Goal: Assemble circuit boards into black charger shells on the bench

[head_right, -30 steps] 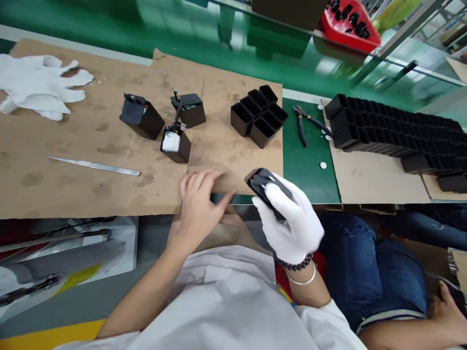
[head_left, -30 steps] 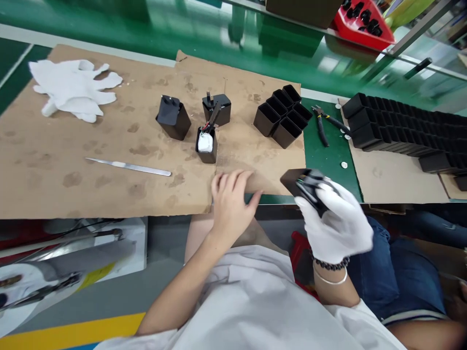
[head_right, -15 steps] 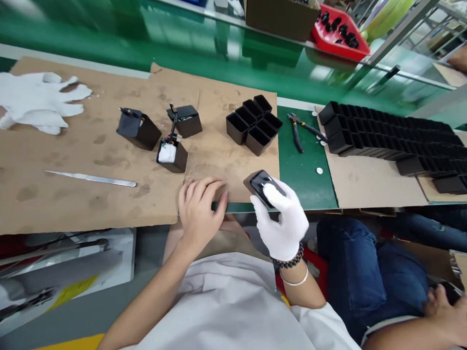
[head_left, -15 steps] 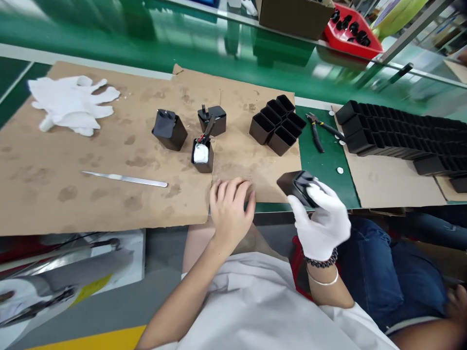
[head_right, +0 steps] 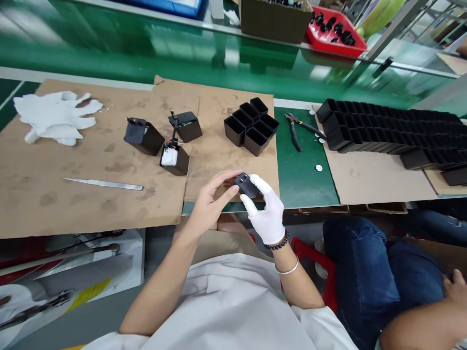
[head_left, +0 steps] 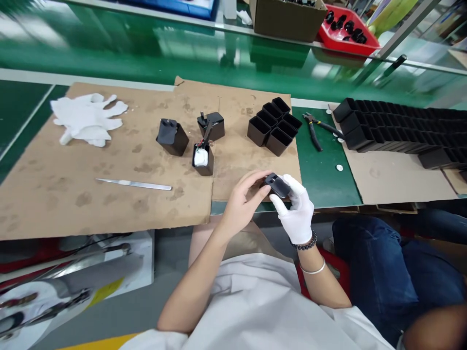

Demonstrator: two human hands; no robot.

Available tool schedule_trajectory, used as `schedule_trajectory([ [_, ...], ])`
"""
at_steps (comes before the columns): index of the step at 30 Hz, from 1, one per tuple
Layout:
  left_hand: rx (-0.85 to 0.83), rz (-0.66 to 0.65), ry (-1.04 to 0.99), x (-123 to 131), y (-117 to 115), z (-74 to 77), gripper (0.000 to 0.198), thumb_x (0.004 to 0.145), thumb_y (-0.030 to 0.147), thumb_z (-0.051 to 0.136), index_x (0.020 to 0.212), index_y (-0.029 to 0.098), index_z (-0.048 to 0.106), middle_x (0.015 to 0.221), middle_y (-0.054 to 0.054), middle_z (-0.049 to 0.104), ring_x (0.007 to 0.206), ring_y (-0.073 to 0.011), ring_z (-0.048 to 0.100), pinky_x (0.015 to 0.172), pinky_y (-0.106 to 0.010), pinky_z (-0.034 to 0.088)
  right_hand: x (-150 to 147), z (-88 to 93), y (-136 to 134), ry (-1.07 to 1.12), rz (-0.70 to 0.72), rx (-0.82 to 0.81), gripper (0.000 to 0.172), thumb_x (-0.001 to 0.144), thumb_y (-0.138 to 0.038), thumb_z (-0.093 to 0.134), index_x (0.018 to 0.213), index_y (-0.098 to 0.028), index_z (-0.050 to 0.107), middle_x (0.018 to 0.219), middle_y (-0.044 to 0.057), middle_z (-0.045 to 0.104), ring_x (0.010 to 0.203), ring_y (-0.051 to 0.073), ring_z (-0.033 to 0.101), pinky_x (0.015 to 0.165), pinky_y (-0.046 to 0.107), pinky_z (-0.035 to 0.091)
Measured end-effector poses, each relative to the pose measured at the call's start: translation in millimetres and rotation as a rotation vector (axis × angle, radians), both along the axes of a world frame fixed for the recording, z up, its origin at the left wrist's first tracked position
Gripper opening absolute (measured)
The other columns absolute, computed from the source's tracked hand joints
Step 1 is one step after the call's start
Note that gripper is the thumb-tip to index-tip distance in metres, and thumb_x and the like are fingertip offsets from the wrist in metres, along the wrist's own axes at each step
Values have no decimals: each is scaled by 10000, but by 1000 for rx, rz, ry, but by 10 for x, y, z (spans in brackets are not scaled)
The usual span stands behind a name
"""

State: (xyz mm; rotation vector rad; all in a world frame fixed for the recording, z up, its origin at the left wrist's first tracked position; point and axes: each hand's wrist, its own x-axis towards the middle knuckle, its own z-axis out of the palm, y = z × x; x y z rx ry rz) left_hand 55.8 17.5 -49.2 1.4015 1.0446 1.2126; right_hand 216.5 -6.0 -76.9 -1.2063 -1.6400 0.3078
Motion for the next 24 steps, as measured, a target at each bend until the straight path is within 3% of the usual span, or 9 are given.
schedule_trajectory([
  [5,9,65,-52,59,45,-4,199,934,275,644,1070,212,775,1178,-79,744,1125,-193,693,942,-288,583,-19,67,54,-101,59,111,345,914,-134,688,1232,-267,679,1264,83,731,1178,219,711,1008,381,618],
  [10,-30,25,-149,33,149,-8,109,843,246,744,918,179,785,1057,-69,754,973,-163,727,843,-232,591,13,278,183,-302,56,123,114,906,-177,699,1009,-225,700,1041,87,769,930,208,764,779,315,649],
  [14,-24,64,-191,-13,156,-19,132,867,291,733,939,190,778,1020,-55,764,965,-153,728,863,-235,585,50,387,188,-311,-20,187,123,888,-168,714,981,-241,681,1063,72,777,949,220,767,804,336,640],
  [17,-45,187,-265,-34,141,-36,164,897,345,706,912,191,762,886,-33,761,858,-141,725,834,-250,589,62,307,164,-207,-127,222,131,881,-172,721,984,-241,677,1069,80,772,976,223,760,834,344,635],
  [21,-73,162,-232,-18,159,-44,165,863,344,730,893,182,740,852,-27,752,838,-143,720,822,-252,579,78,156,205,-133,-78,32,52,884,-229,701,932,-226,680,1006,78,775,948,226,754,849,356,634],
  [24,-68,103,-148,-3,168,-51,148,851,315,724,894,174,733,882,-38,759,865,-153,723,838,-258,568,98,177,265,148,-110,-168,179,770,-281,796,871,-222,660,952,57,762,945,237,742,928,407,623],
])
